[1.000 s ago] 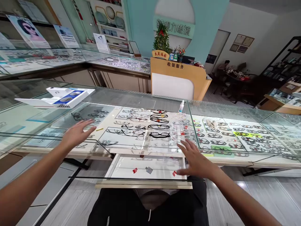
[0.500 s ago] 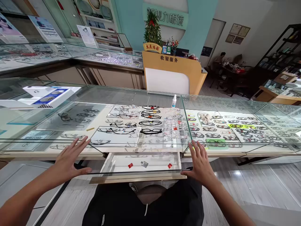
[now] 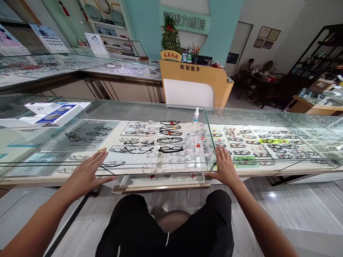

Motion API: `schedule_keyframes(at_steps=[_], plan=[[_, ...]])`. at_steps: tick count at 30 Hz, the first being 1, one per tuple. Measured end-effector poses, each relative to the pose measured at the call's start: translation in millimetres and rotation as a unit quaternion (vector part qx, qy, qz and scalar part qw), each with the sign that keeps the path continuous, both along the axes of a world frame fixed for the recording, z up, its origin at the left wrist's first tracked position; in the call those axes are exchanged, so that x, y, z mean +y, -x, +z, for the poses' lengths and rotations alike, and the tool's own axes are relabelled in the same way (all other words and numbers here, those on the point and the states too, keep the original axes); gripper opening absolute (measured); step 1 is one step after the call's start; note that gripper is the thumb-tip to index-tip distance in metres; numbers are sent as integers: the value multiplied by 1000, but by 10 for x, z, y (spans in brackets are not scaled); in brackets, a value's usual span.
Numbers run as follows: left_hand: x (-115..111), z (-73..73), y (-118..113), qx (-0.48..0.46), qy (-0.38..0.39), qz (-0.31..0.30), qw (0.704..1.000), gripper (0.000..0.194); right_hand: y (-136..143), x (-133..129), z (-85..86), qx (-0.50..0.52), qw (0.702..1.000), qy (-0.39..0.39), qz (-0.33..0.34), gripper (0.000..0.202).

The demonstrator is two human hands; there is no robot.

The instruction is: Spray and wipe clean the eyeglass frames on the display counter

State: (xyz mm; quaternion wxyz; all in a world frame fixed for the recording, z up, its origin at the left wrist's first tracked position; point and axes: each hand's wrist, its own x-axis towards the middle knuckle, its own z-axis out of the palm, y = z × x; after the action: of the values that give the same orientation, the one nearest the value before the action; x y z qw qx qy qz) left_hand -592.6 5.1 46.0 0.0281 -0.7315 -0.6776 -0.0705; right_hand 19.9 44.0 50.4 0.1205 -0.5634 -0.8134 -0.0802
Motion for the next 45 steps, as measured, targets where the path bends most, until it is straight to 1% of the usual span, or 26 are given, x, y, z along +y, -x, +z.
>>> schedule_keyframes(at_steps=[3,8,11,14,18,22,25,28,31,33,34,36,37,38,40,42,45], plan=[[-11,-11,-51,-7,-40,0,999,112,-25,104,-2,3,1000,12,1,127],[-36,-67,-211,-36,-108,30,993,105,-14,176,-76,11,1000,20,-13,127],[-42,-107,-305,-46,-147,35,987,100,16,185,-130,8,1000,10,-26,123],[-38,-143,-381,-58,-171,49,982,94,45,195,-184,7,999,-12,-35,117],[-20,-190,-443,-82,-176,83,978,88,61,221,-263,13,998,-47,-42,114],[-4,-222,-479,-95,-170,107,975,85,62,238,-324,22,996,-78,-41,106],[5,-227,-514,-100,-167,122,973,84,66,239,-345,35,994,-95,-38,99],[3,-210,-536,-93,-160,122,975,84,62,235,-365,43,993,-106,-38,94],[-30,-126,-532,-78,-130,114,982,93,51,231,-393,44,993,-105,-37,95],[-63,-1,-542,-81,-106,98,986,96,48,227,-406,44,993,-105,-37,96],[-73,81,-560,-85,-105,89,987,94,49,224,-408,44,993,-107,-38,96],[-59,267,-628,-89,-124,61,986,81,52,218,-403,45,992,-108,-38,98],[-27,359,-675,-83,-136,39,986,73,54,215,-398,46,992,-109,-38,98],[23,442,-725,-73,-136,5,988,66,54,213,-394,47,992,-110,-37,98],[167,564,-821,-54,-111,-71,990,54,50,211,-393,50,992,-111,-37,99],[336,621,-888,-37,-79,-126,988,46,40,215,-408,51,992,-110,-36,100],[540,631,-926,-18,-51,-157,986,40,24,226,-446,50,992,-110,-38,101]])
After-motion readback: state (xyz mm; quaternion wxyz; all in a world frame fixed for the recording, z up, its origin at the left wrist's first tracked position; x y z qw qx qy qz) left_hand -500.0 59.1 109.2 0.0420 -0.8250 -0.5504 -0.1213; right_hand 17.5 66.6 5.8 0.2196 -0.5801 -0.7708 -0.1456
